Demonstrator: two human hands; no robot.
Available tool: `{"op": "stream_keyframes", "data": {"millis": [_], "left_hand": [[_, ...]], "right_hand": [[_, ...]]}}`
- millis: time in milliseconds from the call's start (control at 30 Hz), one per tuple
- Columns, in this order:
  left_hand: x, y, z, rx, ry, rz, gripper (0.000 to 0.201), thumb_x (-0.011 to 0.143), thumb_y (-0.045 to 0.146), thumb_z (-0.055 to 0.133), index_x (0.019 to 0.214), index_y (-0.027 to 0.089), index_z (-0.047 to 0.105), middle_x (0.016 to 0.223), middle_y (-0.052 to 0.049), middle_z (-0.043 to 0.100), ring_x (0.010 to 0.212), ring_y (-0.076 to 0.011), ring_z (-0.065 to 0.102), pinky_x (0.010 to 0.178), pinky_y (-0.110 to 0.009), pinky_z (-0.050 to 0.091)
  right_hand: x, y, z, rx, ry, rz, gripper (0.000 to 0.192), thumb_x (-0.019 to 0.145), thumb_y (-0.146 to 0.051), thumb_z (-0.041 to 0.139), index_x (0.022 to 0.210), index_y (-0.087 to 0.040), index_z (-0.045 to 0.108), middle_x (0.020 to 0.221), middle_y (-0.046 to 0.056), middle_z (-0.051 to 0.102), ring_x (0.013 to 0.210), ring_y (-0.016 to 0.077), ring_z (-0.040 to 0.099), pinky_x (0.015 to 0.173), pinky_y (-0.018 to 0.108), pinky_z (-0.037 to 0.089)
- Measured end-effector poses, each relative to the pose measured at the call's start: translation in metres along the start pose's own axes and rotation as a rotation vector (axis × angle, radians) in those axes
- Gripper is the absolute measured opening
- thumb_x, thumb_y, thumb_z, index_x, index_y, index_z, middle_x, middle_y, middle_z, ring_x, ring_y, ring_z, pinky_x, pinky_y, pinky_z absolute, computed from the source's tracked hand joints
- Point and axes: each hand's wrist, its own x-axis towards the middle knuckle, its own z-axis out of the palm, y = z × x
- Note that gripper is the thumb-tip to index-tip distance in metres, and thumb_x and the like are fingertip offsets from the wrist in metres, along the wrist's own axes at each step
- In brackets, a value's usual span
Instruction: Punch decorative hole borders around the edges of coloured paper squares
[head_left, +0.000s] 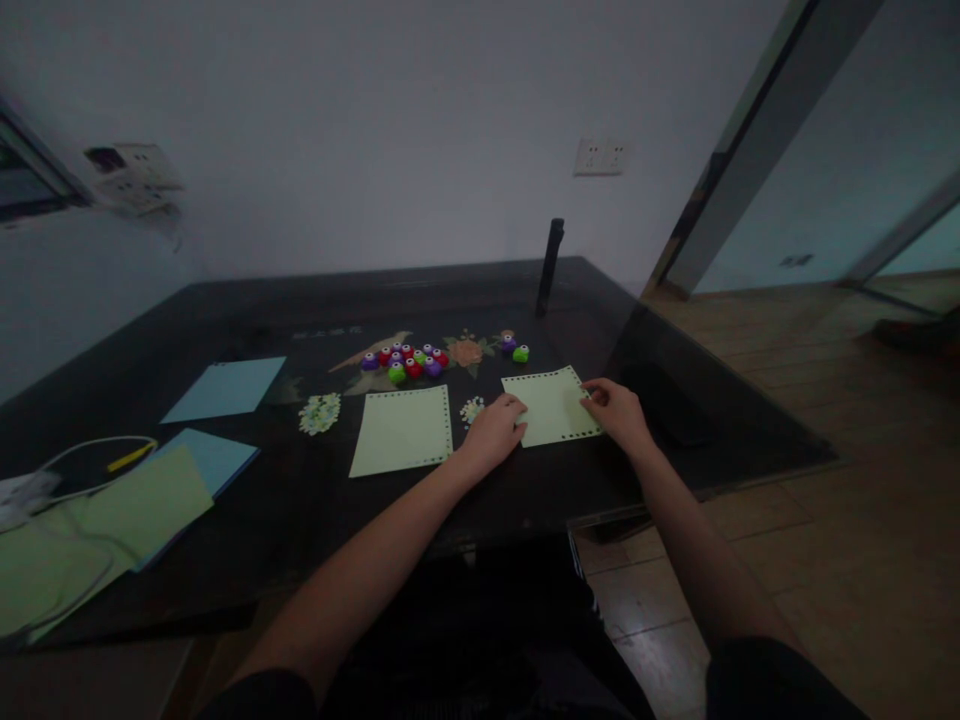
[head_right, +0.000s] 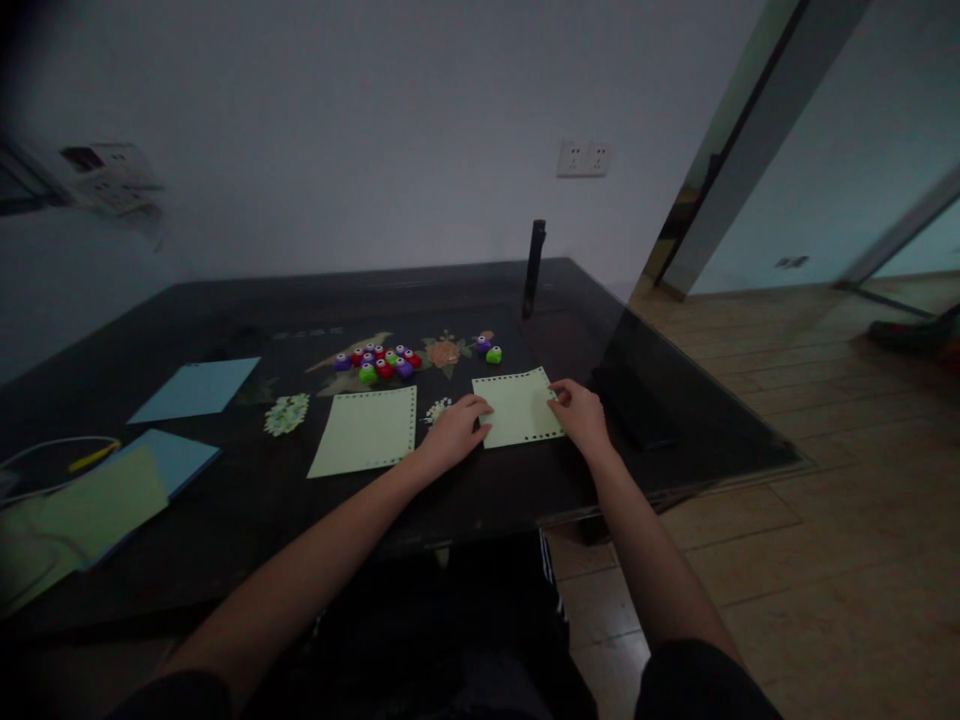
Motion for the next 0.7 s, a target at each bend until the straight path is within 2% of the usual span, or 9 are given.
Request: {"op": "stream_keyframes", "data": {"millis": [133, 267, 333, 433, 533, 633, 700], "left_hand": [[0.0, 0.0, 0.001, 0.0, -0.001, 0.003, 0.028, 0.083, 0.019, 0.05, 0.109, 0.015, 0.06, 0.114, -0.008, 0.058, 0.103, -0.021, 0.058, 0.089, -0.031, 0.047], [0.0, 0.004, -0.004, -0.003, -0.006, 0.0, 0.029, 0.082, 0.018, 0.051, 0.109, 0.015, 0.06, 0.115, -0.008, 0.057, 0.102, -0.0208, 0.058, 0.09, -0.031, 0.047], [-0.002, 0.007, -0.014, -0.009, 0.006, 0.003, 0.029, 0.082, 0.019, 0.05, 0.109, 0.016, 0.06, 0.116, -0.008, 0.057, 0.098, -0.0196, 0.059, 0.088, -0.03, 0.047], [-0.006, 0.003, -0.038, -0.013, 0.057, 0.016, 0.026, 0.084, 0.022, 0.047, 0.107, 0.018, 0.061, 0.113, -0.007, 0.06, 0.089, -0.0177, 0.061, 0.079, -0.029, 0.049], [-0.017, -0.023, -0.069, -0.009, 0.12, 0.056, 0.021, 0.085, 0.022, 0.048, 0.099, 0.019, 0.063, 0.099, -0.005, 0.065, 0.086, -0.017, 0.061, 0.078, -0.029, 0.048], [-0.033, -0.073, -0.093, 0.025, 0.207, -0.033, 0.019, 0.083, 0.02, 0.05, 0.096, 0.017, 0.064, 0.093, -0.005, 0.066, 0.08, -0.0171, 0.061, 0.078, -0.031, 0.048], [-0.047, -0.108, -0.102, 0.078, 0.257, -0.094, 0.019, 0.082, 0.019, 0.05, 0.095, 0.017, 0.065, 0.093, -0.007, 0.067, 0.084, -0.019, 0.061, 0.079, -0.033, 0.047]], "right_hand": [[0.0, 0.002, 0.001, -0.101, 0.011, -0.095, 0.021, 0.069, -0.022, 0.059, 0.088, -0.017, 0.068, 0.074, 0.002, 0.055, 0.068, 0.016, 0.052, 0.066, 0.028, 0.042], [0.0, 0.003, 0.0, -0.1, 0.037, -0.085, 0.02, 0.07, -0.024, 0.06, 0.086, -0.018, 0.069, 0.081, 0.004, 0.052, 0.067, 0.0151, 0.052, 0.067, 0.029, 0.042], [0.001, 0.001, -0.001, -0.08, 0.042, -0.081, 0.019, 0.07, -0.024, 0.06, 0.085, -0.018, 0.07, 0.081, 0.004, 0.052, 0.064, 0.0144, 0.051, 0.065, 0.029, 0.042], [0.002, -0.01, -0.002, -0.035, 0.057, -0.109, 0.019, 0.071, -0.024, 0.058, 0.085, -0.017, 0.069, 0.079, 0.003, 0.053, 0.06, 0.0139, 0.049, 0.061, 0.029, 0.041], [0.002, -0.034, -0.001, 0.052, 0.081, -0.194, 0.017, 0.072, -0.024, 0.058, 0.084, -0.017, 0.069, 0.077, 0.004, 0.057, 0.06, 0.0145, 0.05, 0.062, 0.03, 0.042], [0.001, -0.073, 0.005, 0.177, 0.037, -0.302, 0.015, 0.075, -0.025, 0.056, 0.082, -0.018, 0.068, 0.077, 0.005, 0.061, 0.065, 0.0159, 0.054, 0.061, 0.029, 0.043], [0.001, -0.102, 0.016, 0.24, -0.024, -0.36, 0.014, 0.077, -0.023, 0.056, 0.082, -0.018, 0.067, 0.08, 0.005, 0.064, 0.07, 0.0164, 0.057, 0.062, 0.028, 0.044]]}}
